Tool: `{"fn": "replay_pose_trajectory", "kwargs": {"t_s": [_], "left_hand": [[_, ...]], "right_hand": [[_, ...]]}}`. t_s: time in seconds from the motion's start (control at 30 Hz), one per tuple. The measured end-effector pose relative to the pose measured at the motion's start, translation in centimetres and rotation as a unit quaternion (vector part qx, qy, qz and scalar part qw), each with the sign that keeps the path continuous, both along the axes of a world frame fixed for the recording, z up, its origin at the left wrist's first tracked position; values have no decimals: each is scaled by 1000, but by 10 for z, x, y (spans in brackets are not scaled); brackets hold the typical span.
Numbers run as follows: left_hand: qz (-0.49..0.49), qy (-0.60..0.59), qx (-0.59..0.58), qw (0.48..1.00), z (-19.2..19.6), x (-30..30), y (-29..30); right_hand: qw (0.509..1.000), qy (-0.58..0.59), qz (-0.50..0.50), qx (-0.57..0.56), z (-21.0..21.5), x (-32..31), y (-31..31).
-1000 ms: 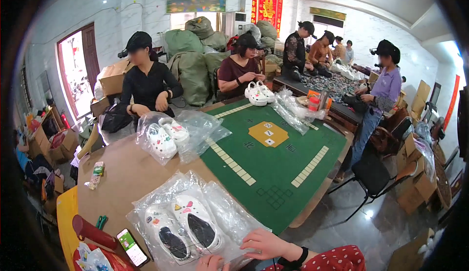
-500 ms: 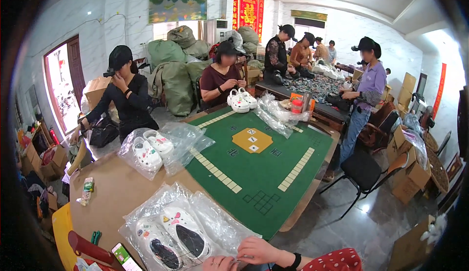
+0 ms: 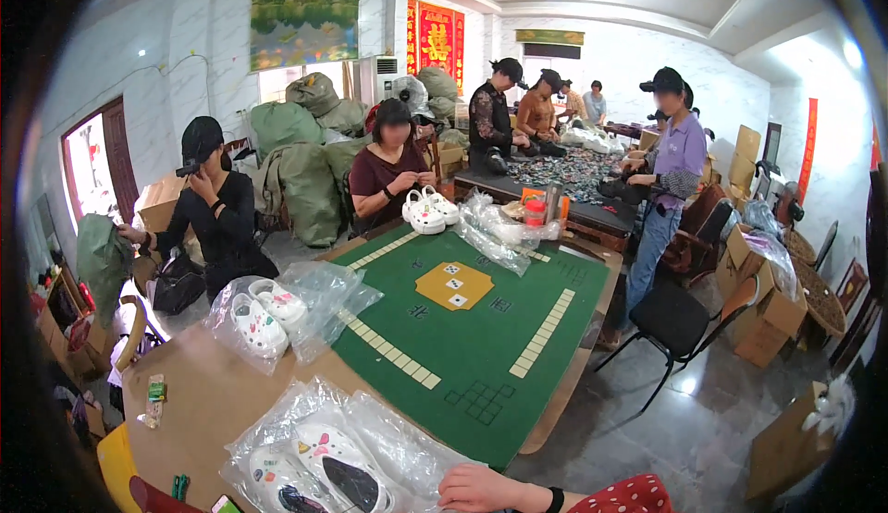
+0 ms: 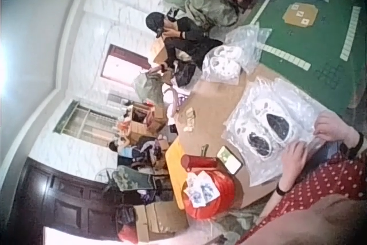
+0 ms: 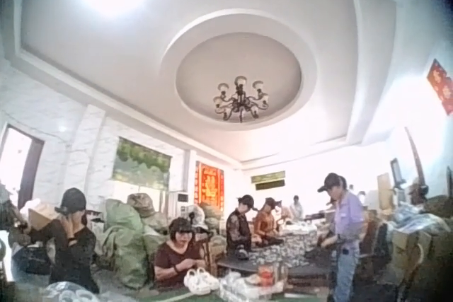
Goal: The recorder is placing white clogs into plastic bags in a manufacturing environment.
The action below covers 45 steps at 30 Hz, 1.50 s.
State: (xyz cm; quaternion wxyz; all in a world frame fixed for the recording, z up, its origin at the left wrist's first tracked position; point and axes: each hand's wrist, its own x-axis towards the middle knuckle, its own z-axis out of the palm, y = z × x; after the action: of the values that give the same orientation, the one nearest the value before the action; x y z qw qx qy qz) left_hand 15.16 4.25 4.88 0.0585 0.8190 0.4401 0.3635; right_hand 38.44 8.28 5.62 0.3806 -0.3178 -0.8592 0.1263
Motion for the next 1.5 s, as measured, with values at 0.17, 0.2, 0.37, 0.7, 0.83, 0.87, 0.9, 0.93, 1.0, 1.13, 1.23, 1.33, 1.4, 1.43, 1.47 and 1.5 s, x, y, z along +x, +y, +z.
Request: {"fn": "replay_pose_trajectory", "kwargs": {"t_s": [0.17, 0.2, 0.37, 0.7, 0.83, 0.87, 0.9, 0.93, 1.0, 1.13, 1.23, 1.33, 1.4, 1.43, 1.47, 1.5], "left_hand": [[38, 33, 11, 999, -4, -23, -15], [48, 12, 7, 999, -1, -30, -20], [101, 48, -78, 991, 24, -60, -45], [195, 79, -37, 977, 33, -98, -63], [192, 62, -77, 976, 36, -98, -59], [197, 59, -87, 975, 35, -100, -58], [201, 61, -89, 974, 33, -102, -58], [204, 26, -82, 975, 28, -105, -57], [214, -7, -77, 974, 20, -109, -56], [273, -53, -39, 960, 19, -105, -53], [306, -56, -34, 950, 12, -104, -48], [324, -21, -18, 946, 11, -99, -41], [316, 37, -28, 948, 8, -98, -35], [319, 37, -26, 947, 5, -97, -33], [327, 51, -48, 942, 1, -96, -34], [336, 65, -70, 937, -4, -95, -34]], "right_hand": [[1000, -5, -24, 9, 3, 8, 7], [1000, -4, -24, 10, 5, 8, 7], [999, -5, -38, 1, -4, 13, 11], [995, 8, -30, -94, -4, 21, 16], [989, 33, 19, -144, 4, 39, 22], [988, 34, 23, -147, 6, 45, 23], [987, 44, 12, -154, 10, 52, 26], [986, 53, -1, -160, 14, 61, 27], [989, 37, -69, -124, 18, 78, 38], [982, 28, -172, -67, 33, 110, 70], [967, 16, -249, -44, 32, 146, 112], [933, 49, -356, -12, 31, 199, 171], [906, 84, -411, 52, 24, 253, 216], [891, 106, -441, 29, 20, 282, 240], [871, 86, -483, 30, 21, 306, 261], [843, 64, -534, 14, 26, 322, 277]]}}
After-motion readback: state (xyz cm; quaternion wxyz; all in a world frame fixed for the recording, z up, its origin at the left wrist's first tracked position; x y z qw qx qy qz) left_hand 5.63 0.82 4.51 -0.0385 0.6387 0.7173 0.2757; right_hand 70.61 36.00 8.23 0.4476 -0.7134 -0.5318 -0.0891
